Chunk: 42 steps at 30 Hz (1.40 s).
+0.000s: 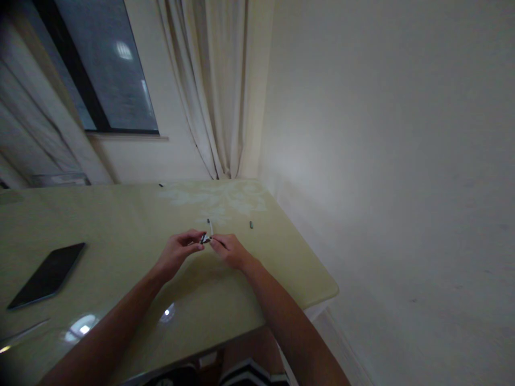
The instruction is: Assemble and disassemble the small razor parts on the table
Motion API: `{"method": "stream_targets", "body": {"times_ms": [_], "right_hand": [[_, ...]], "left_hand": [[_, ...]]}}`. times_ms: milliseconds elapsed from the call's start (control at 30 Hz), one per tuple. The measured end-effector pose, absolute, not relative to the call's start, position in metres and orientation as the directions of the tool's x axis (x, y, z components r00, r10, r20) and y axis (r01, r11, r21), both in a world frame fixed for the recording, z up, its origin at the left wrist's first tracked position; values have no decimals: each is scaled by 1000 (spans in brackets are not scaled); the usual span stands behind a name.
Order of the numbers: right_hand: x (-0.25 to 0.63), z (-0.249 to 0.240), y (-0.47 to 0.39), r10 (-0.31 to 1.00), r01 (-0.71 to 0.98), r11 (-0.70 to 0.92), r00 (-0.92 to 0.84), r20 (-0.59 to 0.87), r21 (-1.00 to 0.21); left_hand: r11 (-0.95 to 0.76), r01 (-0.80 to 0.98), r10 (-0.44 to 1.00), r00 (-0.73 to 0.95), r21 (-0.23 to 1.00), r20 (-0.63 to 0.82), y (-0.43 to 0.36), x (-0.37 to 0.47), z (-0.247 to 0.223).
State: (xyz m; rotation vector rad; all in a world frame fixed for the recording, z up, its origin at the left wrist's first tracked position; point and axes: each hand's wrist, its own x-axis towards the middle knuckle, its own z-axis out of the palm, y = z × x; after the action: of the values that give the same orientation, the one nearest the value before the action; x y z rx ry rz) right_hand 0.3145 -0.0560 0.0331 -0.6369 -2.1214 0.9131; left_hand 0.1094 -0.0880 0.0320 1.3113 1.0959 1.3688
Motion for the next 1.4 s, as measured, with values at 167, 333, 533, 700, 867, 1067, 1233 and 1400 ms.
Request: {"method": "stream_targets", "body": {"times_ms": [167, 333, 533, 700, 867, 1067, 1233, 1400], "right_hand": [[312, 26, -54, 691, 92, 553, -606, 395, -828], [308, 24, -56, 716, 88, 553, -559, 419, -828], [304, 30, -57, 764, 41, 510, -481, 430, -859], [305, 29, -54, 785, 131, 538, -438, 438, -833], [309, 26, -50, 730, 157, 613, -489, 478, -774], [307, 23, -45, 771, 179, 572, -449, 450, -801], [328, 21, -24, 844, 233, 536, -148, 515, -812], [380, 14, 6, 842, 566, 233, 289, 455, -791]], "left_hand": [[-154, -100, 988, -2, 983, 155, -85, 108, 25], [-176, -107, 983, 37, 978, 181, -82, 107, 23], [-193, -131, 977, 64, 972, 203, -80, 106, 23], [-182, -171, 983, -31, 968, 179, -77, 101, 21], [-128, -152, 991, -48, 980, 122, -77, 98, 18], [-182, -109, 982, -60, 977, 177, -77, 101, 18], [-271, 273, 960, 5, 923, 281, -75, 102, 7], [-483, 581, 875, 291, 654, 388, -74, 110, -14]]}}
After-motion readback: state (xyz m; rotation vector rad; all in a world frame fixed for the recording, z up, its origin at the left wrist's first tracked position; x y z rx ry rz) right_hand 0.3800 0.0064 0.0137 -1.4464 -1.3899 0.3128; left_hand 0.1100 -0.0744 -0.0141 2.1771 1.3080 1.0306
